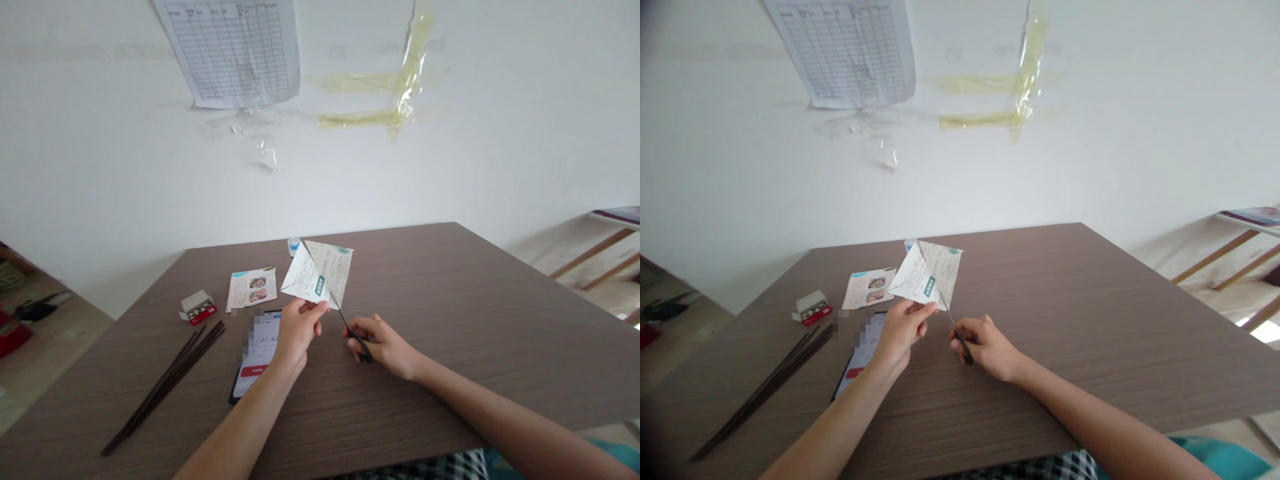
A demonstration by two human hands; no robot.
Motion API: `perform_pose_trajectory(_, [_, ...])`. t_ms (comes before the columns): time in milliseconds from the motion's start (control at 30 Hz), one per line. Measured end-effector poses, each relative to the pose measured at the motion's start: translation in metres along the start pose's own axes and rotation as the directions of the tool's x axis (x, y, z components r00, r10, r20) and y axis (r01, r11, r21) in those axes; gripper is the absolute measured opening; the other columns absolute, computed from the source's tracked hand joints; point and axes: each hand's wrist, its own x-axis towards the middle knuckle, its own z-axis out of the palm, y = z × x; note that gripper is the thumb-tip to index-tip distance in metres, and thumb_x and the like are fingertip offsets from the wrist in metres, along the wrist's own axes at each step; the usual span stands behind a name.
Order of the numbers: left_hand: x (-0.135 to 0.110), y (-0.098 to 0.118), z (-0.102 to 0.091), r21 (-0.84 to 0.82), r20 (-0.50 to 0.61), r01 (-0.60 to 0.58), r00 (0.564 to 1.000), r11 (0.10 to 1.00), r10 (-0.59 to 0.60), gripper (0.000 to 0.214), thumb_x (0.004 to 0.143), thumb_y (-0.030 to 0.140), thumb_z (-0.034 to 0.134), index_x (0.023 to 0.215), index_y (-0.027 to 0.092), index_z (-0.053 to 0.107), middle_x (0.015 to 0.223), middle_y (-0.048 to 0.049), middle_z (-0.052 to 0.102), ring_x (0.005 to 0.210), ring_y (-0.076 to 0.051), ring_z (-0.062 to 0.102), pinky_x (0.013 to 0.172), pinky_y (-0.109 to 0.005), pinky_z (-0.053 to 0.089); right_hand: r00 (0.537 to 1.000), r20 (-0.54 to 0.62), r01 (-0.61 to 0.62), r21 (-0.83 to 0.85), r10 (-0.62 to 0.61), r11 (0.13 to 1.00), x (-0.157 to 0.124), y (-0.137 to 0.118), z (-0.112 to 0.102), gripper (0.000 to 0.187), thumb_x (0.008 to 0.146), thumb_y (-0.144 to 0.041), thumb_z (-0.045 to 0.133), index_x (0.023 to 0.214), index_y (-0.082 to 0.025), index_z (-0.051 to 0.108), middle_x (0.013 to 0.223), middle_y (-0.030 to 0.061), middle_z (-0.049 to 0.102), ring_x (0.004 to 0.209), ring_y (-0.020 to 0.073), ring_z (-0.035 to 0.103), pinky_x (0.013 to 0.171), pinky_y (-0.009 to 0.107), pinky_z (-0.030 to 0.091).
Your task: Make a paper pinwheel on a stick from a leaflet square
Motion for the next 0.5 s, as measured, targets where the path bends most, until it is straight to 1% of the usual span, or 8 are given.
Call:
perform_pose_trajectory(100, [-0.0001,0.0007,-0.0001,0.003,-0.003,0.01,1.0,1.0,-0.01,0.028,0.07,0.038,0.102,0.075,0.021,0.08,0.083,-0.0082,0.089,0.047,-0.007,0.047,0.049,-0.023,0.024,1.0,0.005,0.002,-0.007,-0.002,1.0,0.0012,0.0017,0.0003,0.033,0.117,-0.06,0.074,0.119,-0.028,0.082,0.091,0.0062,0.091,0.097,0.0356,0.083,0.136,0.064,0.049])
perform_pose_trajectory(233, [0.0002,0.0009,0.0,-0.011,0.004,0.007,1.0,1.0,-0.007,0.028,0.07,0.037,0.102,0.075,0.021,0.08,0.082,-0.0083,0.089,0.046,-0.007,0.047,0.049,-0.023,0.024,1.0,-0.003,0.006,-0.001,-0.006,1.0,0.002,0.0034,0.0001,0.031,0.116,-0.058,0.075,0.115,-0.028,0.082,0.088,0.0047,0.088,0.096,0.0346,0.084,0.136,0.063,0.05])
perform_pose_trajectory(333, [0.0001,0.0005,-0.0002,-0.014,0.005,0.002,1.0,1.0,-0.002,0.026,0.07,0.037,0.1,0.075,0.021,0.08,0.08,-0.0074,0.088,0.046,-0.008,0.047,0.049,-0.024,0.026,1.0,-0.003,0.002,-0.011,-0.002,1.0,0.0018,0.0043,0.0,0.028,0.116,-0.056,0.075,0.117,-0.029,0.082,0.089,0.0046,0.09,0.097,0.0358,0.084,0.135,0.063,0.05])
perform_pose_trajectory(433, [0.0001,0.0003,-0.001,0.005,0.005,0.002,1.0,1.0,-0.002,0.024,0.072,0.037,0.1,0.077,0.022,0.082,0.082,-0.0083,0.09,0.047,-0.008,0.047,0.049,-0.024,0.023,1.0,0.003,0.003,0.003,-0.003,1.0,0.0018,0.0069,0.0004,0.03,0.115,-0.057,0.075,0.119,-0.028,0.083,0.089,0.0044,0.091,0.094,0.0345,0.083,0.136,0.063,0.048])
perform_pose_trajectory(500, [0.0002,0.0004,-0.0014,0.021,0.004,0.009,1.0,1.0,-0.009,0.023,0.073,0.036,0.101,0.077,0.022,0.082,0.084,-0.0086,0.09,0.047,-0.009,0.047,0.05,-0.025,0.022,1.0,0.004,0.009,0.022,-0.009,1.0,0.0024,0.0098,0.0009,0.034,0.116,-0.06,0.074,0.119,-0.027,0.083,0.089,0.0034,0.091,0.09,0.0326,0.082,0.138,0.064,0.046])
